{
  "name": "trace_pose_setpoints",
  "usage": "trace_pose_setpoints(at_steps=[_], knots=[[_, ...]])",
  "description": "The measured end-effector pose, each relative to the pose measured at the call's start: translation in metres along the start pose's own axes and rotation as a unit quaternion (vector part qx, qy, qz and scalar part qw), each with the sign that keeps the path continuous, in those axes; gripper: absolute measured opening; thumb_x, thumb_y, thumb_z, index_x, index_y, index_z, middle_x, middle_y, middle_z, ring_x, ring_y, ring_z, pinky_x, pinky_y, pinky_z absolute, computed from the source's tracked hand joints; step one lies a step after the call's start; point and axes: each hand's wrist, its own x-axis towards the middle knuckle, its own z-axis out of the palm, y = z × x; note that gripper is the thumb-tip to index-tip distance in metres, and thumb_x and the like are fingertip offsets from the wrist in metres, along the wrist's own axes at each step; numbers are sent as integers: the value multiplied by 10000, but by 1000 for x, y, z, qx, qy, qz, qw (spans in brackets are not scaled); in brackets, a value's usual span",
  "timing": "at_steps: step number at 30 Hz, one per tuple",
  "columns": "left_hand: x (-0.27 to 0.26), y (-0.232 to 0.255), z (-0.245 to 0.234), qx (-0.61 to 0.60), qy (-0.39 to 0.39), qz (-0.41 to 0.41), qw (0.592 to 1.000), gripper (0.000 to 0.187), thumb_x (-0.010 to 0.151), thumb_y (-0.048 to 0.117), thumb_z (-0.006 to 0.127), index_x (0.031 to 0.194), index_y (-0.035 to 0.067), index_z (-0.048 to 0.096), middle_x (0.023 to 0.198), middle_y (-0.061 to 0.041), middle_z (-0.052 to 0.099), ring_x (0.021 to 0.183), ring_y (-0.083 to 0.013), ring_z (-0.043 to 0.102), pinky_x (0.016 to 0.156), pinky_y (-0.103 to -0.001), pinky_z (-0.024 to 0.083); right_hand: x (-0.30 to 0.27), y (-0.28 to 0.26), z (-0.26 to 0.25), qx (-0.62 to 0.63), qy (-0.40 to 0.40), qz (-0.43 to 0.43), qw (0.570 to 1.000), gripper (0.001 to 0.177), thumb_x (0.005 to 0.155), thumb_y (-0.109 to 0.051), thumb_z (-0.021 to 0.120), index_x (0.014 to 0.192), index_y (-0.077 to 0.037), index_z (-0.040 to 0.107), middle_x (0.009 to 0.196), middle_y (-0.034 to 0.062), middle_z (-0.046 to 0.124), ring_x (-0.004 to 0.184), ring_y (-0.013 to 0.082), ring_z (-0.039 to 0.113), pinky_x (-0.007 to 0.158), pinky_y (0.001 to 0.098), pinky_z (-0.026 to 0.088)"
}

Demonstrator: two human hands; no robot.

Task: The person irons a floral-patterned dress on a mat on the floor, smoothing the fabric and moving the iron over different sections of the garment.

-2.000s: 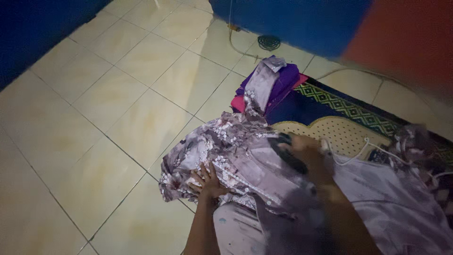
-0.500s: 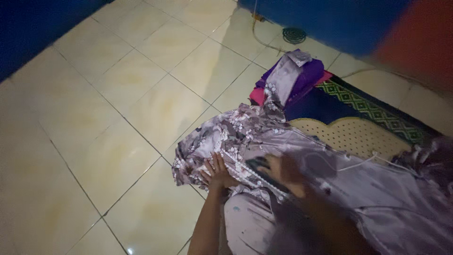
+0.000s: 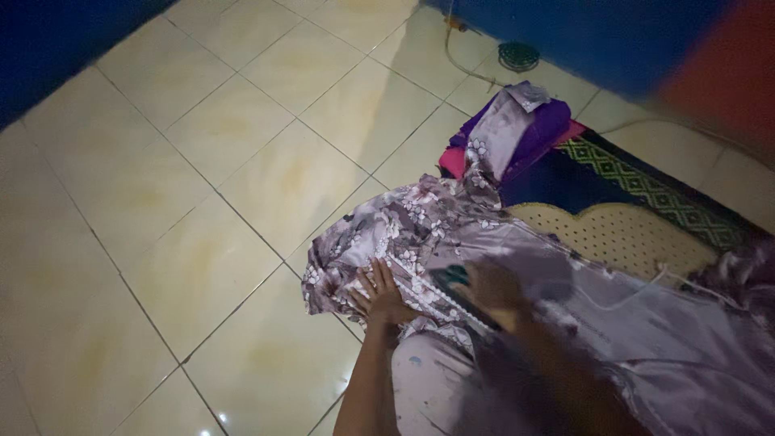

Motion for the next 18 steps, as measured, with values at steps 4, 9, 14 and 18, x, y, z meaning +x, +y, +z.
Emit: trace_pose_setpoints(at_steps=[4,9,14,18], knots=[[-4,1,-4,-3,-6,-3,1000,1810,391,809,894,1593,61,-234,1713,-144,-269,1508,-482,-318,1119,-779,-155,70,-43,15,-97,36,-17,994,670,859,-640,676,1250,-97,643,794,196,731,741,371,736,695,518,563],[-6,-2,0,-10,22,7,1000,1828,355,794,900,1604,56,-212,1725,-118,-213,1528,-467,-296,1125,-780,-139,93,-58,19,-76,67,-52,993,611,852,-607,708,1182,-94,672,829,185,736,781,379,735,678,511,571],[7,-10,16,-9,50,16,999,1794,399,792,895,1605,50,-207,1722,-124,-221,1517,-487,-295,1125,-777,-126,23,-16,5,56,152,-162,974,563,859,-498,695,1260,-104,664,1002,205,761,893,362,743,758,489,577],[17,-6,16,49,-21,-7,999,1714,522,789,876,1589,33,-233,1701,-177,-290,1489,-529,-316,1106,-808,-121,-49,48,8,-94,-17,17,995,657,889,-611,641,1388,-188,581,1173,146,719,966,359,719,896,531,527]])
